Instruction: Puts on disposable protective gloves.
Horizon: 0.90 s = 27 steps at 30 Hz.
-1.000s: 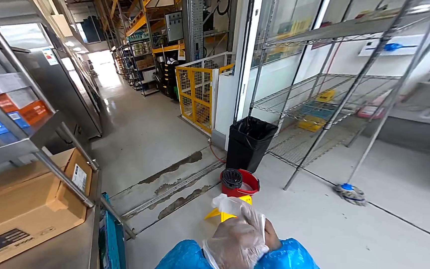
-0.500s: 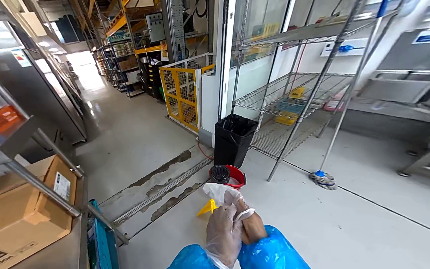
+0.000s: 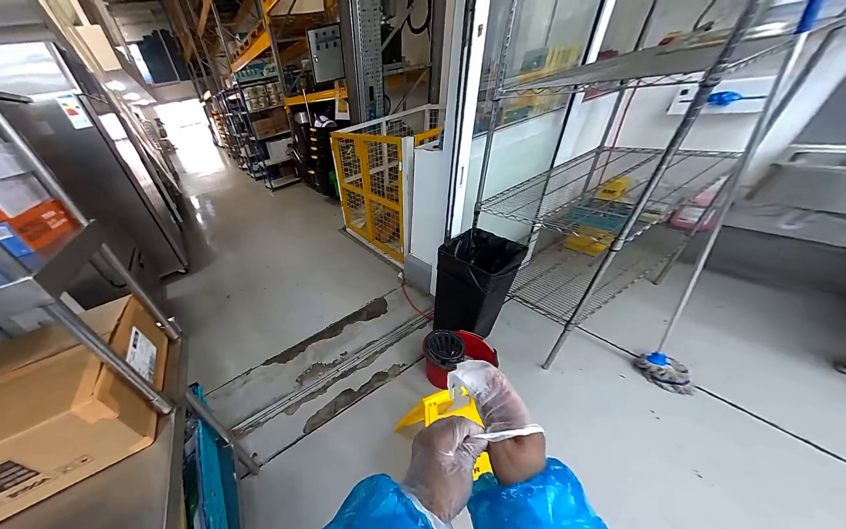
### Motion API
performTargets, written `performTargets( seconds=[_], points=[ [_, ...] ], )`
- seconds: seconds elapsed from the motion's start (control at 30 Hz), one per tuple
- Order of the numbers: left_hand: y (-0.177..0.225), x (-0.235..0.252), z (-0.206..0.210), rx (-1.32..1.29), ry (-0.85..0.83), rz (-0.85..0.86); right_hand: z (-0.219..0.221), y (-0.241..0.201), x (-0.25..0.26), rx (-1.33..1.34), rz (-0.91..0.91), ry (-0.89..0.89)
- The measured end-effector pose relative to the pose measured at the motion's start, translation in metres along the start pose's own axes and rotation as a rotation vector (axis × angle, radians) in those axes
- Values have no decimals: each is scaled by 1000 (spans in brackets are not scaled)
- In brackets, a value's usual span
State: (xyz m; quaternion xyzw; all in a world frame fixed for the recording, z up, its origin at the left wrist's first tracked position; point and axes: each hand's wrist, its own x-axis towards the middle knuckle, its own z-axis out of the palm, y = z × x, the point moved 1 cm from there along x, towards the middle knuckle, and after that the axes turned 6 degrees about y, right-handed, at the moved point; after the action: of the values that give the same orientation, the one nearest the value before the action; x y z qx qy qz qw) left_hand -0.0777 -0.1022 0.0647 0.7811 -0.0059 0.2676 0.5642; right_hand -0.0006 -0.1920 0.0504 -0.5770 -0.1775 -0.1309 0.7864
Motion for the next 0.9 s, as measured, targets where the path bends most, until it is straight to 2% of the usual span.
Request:
performTargets(
  seconds=[0.13,0.27,0.3,0.37,0.43,0.5,0.6,0.73,0.8,0.9],
  points=[
    [0,-1,0,-49,-10,63,-8,-5,-1,-301,1,-45],
    [0,-1,2,-29,-60,40,-17,-19,1,-161,256,-241],
    [-3,-3,6,-48,-24,27,-16,-22,3,-102,276,-223],
    [-1,-5,13,-51,20,-20,-9,-25,3,-34,298,-10],
    [8,-6,18,45,14,-19,-4,-24,1,37,368,117],
    [6,-5,19,84,4,26,-5,-22,1,127,457,145],
    [1,-5,16,-20,-6,60,-7,-24,5,204,565,128],
    [14,4,8,-242,-21,-252,-5,-24,9,345,699,61],
    [15,10,8,-336,-38,-301,-3,-26,13,465,722,28],
    [15,7,16,-374,-42,-264,2,-28,18,586,719,103]
  ],
)
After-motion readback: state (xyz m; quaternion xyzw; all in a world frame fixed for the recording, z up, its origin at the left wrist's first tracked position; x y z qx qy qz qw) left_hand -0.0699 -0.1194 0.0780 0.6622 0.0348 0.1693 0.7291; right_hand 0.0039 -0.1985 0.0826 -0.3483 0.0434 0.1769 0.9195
